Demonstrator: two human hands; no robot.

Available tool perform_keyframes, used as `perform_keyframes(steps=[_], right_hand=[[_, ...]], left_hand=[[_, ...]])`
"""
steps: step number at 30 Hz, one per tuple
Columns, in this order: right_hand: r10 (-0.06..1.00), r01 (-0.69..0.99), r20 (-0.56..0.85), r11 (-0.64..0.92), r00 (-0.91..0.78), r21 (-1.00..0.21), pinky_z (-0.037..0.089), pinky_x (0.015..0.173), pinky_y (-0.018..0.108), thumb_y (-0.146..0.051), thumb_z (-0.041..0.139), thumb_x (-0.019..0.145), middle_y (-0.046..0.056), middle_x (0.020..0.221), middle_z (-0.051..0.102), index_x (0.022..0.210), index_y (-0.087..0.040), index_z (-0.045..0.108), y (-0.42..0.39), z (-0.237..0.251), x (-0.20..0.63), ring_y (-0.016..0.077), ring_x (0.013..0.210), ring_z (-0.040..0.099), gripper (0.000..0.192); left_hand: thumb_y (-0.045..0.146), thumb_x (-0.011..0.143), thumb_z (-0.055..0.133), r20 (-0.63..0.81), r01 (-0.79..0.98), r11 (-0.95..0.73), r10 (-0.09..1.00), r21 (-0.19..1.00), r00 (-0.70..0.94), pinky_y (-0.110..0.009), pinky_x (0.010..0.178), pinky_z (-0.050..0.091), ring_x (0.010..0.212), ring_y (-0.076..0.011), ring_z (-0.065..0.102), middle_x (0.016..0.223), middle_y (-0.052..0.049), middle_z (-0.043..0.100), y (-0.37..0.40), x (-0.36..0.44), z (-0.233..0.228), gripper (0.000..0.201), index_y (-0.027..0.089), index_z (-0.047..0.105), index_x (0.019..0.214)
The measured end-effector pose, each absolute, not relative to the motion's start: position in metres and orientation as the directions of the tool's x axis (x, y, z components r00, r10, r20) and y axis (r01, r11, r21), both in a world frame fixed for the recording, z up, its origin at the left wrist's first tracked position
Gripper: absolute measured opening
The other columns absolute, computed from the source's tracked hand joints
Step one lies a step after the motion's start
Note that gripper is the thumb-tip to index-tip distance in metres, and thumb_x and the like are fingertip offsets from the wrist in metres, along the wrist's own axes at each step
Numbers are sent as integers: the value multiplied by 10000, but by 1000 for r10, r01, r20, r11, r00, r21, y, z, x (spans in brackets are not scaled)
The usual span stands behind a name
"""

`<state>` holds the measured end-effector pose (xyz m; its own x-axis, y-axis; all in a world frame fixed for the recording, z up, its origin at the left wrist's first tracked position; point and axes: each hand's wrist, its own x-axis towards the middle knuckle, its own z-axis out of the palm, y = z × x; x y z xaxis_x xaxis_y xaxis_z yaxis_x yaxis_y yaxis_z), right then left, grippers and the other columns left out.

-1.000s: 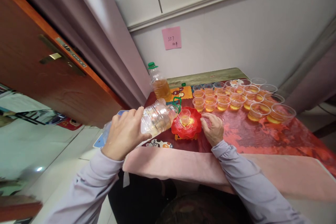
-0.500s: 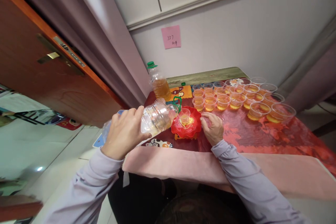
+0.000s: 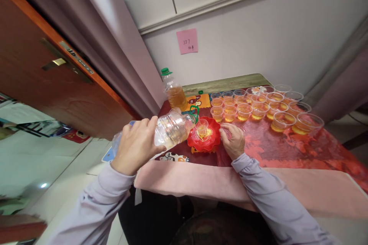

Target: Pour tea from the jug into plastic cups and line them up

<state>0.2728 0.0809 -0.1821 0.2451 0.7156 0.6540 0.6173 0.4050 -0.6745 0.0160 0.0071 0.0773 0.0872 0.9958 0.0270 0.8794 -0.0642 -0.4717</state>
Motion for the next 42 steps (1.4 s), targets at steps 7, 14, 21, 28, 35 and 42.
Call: perform_keyframes(steps=[7, 14, 21, 28, 35, 42], right_hand=[[717, 615, 650, 401, 250, -679, 463, 989, 417, -391, 588, 987, 73, 1090, 801, 1014, -234, 740, 81, -181, 273, 258, 1068, 723, 220], [730, 604, 634, 393, 254, -694, 460, 1003, 423, -389, 584, 979, 79, 1097, 799, 1018, -236, 736, 79, -179, 273, 263, 1082, 718, 219], [740, 602, 624, 386, 251, -699, 454, 1016, 428, -400, 581, 982, 82, 1100, 797, 1024, -240, 734, 79, -179, 273, 264, 1088, 716, 225], [732, 605, 633, 390, 252, -694, 460, 997, 424, -408, 587, 985, 81, 1085, 799, 1017, -232, 736, 81, -181, 273, 265, 1072, 720, 232], [740, 631, 636, 390, 218, -671, 463, 995, 425, -394, 579, 985, 81, 1099, 797, 1028, -236, 736, 80, -185, 272, 265, 1079, 716, 227], [737, 666, 653, 400, 175, -630, 461, 1012, 448, -430, 588, 985, 100, 1144, 777, 1124, -234, 717, 79, -174, 268, 286, 1105, 696, 273]], left_hand=[[486, 795, 784, 22, 884, -56, 997, -465, 75, -453, 888, 427, 1163, -384, 637, 1281, -162, 684, 6, 17, 79, 733, 164, 512, 1395], [480, 791, 778, 30, 891, -53, 997, -452, 75, -452, 902, 421, 1165, -373, 632, 1301, -160, 679, 6, 15, 74, 737, 172, 508, 1404], [485, 776, 790, 38, 899, -57, 996, -435, 82, -438, 915, 413, 1167, -374, 632, 1301, -165, 683, 6, 13, 71, 775, 182, 499, 1427], [492, 815, 751, 91, 960, -48, 993, -274, 76, -457, 967, 441, 1280, -371, 604, 1401, -164, 649, 2, -1, 47, 784, 191, 466, 1481], [575, 812, 721, 257, 994, 74, 962, 79, -92, -480, 1101, 450, 1360, -362, 575, 1512, -187, 580, -26, -39, -25, 883, 192, 388, 1535], [594, 855, 654, 413, 973, 112, 891, 201, -187, -489, 1151, 428, 1349, -360, 572, 1474, -206, 588, -57, -50, -70, 861, 159, 358, 1536]])
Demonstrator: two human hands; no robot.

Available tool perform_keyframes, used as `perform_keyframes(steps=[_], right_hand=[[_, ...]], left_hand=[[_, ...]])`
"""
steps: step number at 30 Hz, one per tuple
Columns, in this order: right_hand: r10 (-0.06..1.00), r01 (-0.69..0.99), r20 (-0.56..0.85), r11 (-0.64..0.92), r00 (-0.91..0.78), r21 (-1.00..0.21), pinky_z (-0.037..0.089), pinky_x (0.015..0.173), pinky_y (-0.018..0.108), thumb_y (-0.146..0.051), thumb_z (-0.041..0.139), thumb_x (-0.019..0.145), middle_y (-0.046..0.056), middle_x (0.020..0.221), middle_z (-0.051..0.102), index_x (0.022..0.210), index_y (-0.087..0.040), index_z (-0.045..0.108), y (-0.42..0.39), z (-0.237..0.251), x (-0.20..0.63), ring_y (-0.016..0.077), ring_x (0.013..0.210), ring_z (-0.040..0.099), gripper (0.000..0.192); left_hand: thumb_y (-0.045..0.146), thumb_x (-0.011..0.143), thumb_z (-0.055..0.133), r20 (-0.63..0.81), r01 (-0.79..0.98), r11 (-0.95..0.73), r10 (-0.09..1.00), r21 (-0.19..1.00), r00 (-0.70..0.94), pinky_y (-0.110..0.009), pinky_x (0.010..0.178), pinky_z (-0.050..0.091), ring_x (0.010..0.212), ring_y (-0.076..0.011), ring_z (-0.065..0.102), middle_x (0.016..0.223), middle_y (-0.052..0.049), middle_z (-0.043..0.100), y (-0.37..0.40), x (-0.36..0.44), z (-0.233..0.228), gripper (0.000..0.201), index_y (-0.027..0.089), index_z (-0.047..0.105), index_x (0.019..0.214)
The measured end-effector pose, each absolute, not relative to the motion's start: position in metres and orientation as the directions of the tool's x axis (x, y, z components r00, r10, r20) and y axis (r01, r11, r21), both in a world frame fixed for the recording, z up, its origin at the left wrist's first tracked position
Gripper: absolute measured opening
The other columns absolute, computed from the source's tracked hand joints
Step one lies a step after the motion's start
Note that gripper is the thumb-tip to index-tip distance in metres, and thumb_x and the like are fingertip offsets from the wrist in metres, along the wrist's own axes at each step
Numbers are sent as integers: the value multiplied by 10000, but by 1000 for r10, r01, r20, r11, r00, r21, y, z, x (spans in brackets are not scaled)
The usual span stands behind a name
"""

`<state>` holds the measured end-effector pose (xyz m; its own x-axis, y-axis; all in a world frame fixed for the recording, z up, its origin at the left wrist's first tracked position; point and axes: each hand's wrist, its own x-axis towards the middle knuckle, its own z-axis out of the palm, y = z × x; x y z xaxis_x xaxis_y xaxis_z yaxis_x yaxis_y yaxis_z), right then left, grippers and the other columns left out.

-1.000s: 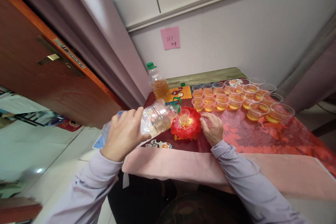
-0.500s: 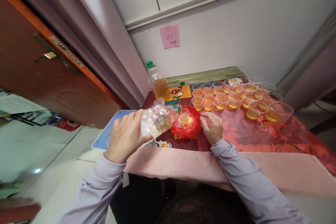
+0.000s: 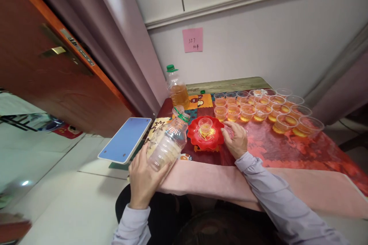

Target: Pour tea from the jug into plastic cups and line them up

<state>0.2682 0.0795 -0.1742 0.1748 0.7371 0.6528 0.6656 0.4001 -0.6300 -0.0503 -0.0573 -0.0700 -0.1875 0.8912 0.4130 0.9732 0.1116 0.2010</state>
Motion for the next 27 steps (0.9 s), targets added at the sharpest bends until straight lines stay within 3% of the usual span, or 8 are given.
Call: perform_keyframes(steps=[6, 11, 18, 27], right_hand=[[758, 756, 647, 475, -90, -451, 338, 1166, 552, -501, 675, 943, 140, 1373, 684, 1235, -242, 707, 97, -148, 253, 325, 1286, 606, 392], [797, 808, 556, 478, -235, -344, 217, 1203, 712, -630, 742, 854, 230, 1550, 524, 1268, -195, 696, 125, -150, 239, 417, 1447, 461, 602], [853, 839, 436, 444, -288, -315, 141, 1194, 793, -680, 779, 784, 272, 1586, 466, 1226, -150, 714, 141, -149, 229, 470, 1499, 380, 693], [880, 828, 390, 419, -271, -371, 90, 1260, 712, -538, 825, 777, 254, 1598, 465, 1156, -141, 713, 123, -125, 210, 437, 1525, 365, 561]], left_hand=[[664, 887, 584, 427, 985, 151, 888, 80, -171, -494, 1143, 387, 1368, -394, 537, 1504, -237, 558, -64, -36, -76, 896, 115, 350, 1556], [653, 893, 573, 409, 984, 169, 895, 59, -178, -505, 1070, 414, 1290, -411, 577, 1466, -260, 584, -61, -29, -74, 880, 66, 405, 1527], [616, 886, 585, 441, 978, 180, 872, 109, -210, -490, 1038, 439, 1295, -395, 580, 1411, -244, 615, -62, -40, -71, 859, 121, 353, 1549], [661, 924, 498, 448, 979, 186, 870, 82, -203, -524, 1025, 457, 1272, -425, 579, 1445, -268, 570, -63, -41, -70, 876, 111, 275, 1569]])
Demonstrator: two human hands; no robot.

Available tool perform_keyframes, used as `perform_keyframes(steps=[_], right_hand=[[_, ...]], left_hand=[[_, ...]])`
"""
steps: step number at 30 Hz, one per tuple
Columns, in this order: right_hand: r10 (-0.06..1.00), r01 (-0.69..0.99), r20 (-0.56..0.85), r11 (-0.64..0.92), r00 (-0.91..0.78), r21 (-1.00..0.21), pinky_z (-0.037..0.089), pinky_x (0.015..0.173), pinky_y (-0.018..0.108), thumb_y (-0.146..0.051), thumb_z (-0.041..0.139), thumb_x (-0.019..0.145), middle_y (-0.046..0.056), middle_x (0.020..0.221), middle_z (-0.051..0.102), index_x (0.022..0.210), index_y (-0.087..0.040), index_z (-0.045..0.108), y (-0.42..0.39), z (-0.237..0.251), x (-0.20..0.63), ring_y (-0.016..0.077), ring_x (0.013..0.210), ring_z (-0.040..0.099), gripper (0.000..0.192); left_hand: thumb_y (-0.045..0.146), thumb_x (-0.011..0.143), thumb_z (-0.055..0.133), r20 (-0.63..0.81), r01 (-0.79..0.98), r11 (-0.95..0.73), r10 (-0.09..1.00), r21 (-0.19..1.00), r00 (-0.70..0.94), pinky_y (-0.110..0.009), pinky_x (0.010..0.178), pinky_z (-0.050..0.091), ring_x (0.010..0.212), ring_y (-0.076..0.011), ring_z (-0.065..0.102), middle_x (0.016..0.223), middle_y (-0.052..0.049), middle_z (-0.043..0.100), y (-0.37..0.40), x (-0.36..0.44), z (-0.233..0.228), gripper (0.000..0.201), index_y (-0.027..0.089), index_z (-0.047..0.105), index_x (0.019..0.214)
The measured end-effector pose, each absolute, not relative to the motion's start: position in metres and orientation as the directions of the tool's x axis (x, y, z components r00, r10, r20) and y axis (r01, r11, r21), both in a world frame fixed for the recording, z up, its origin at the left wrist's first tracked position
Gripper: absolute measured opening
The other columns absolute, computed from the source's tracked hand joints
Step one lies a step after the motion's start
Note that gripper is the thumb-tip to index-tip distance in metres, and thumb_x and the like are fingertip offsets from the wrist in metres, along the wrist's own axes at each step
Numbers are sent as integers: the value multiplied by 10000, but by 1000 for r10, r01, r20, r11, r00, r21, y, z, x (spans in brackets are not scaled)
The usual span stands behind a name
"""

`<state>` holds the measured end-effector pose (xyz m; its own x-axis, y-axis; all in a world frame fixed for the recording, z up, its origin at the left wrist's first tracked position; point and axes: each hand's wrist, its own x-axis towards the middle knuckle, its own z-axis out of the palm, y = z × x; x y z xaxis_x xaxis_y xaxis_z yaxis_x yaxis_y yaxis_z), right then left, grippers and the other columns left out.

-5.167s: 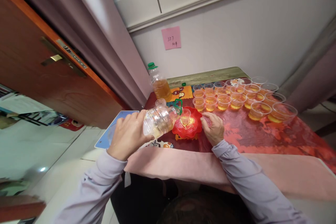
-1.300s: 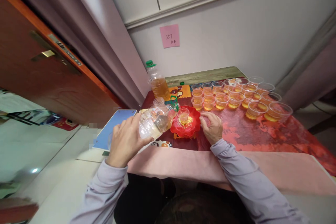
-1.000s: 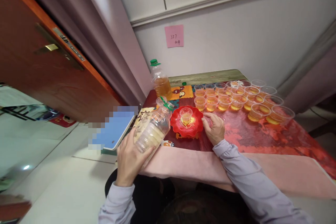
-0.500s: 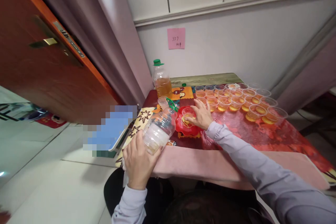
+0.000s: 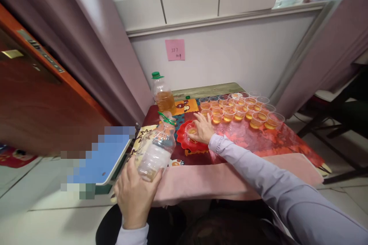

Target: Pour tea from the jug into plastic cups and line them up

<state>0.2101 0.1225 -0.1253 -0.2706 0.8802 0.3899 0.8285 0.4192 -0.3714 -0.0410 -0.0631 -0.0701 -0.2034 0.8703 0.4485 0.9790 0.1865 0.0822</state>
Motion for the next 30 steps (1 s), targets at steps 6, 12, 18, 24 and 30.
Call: perform_keyframes(steps=[6, 12, 18, 24, 30], right_hand=[[793, 800, 587, 453, -161, -393, 118, 1246, 706, -598, 797, 783, 209, 1580, 498, 1109, -194, 701, 111, -107, 243, 413, 1507, 394, 529], [742, 906, 670, 301, -26, -299, 125, 1224, 723, -647, 749, 810, 209, 1521, 542, 1007, -192, 695, 105, -116, 340, 414, 1432, 464, 499], [807, 979, 584, 42, 85, -201, 113, 1209, 740, -665, 664, 845, 221, 1514, 542, 987, -181, 687, 105, -146, 420, 430, 1452, 416, 505], [818, 980, 553, -69, 162, -185, 101, 1221, 721, -706, 568, 884, 234, 1525, 528, 1009, -168, 699, 113, -165, 442, 419, 1463, 394, 568], [829, 980, 527, -119, 187, -161, 107, 1213, 720, -709, 515, 909, 255, 1524, 519, 1121, -134, 706, 116, -177, 446, 422, 1473, 371, 641]], left_hand=[[663, 926, 499, 468, 979, 190, 860, 77, -204, -525, 1032, 457, 1267, -420, 579, 1424, -257, 581, -63, -41, -69, 872, 129, 258, 1572], [652, 920, 508, 474, 977, 177, 855, 114, -211, -525, 1039, 455, 1291, -425, 568, 1437, -268, 578, -62, -41, -70, 870, 113, 289, 1567], [740, 860, 484, 552, 969, 195, 796, 155, -248, -529, 1024, 478, 1231, -442, 625, 1390, -264, 631, -59, -47, -81, 934, 71, 433, 1510], [766, 855, 465, 542, 967, 206, 801, 148, -254, -539, 1013, 490, 1208, -444, 637, 1360, -272, 646, -58, -47, -82, 966, 57, 444, 1511], [761, 850, 485, 547, 965, 205, 796, 161, -260, -548, 1001, 498, 1174, -438, 644, 1335, -254, 660, -58, -47, -80, 951, 79, 447, 1511]])
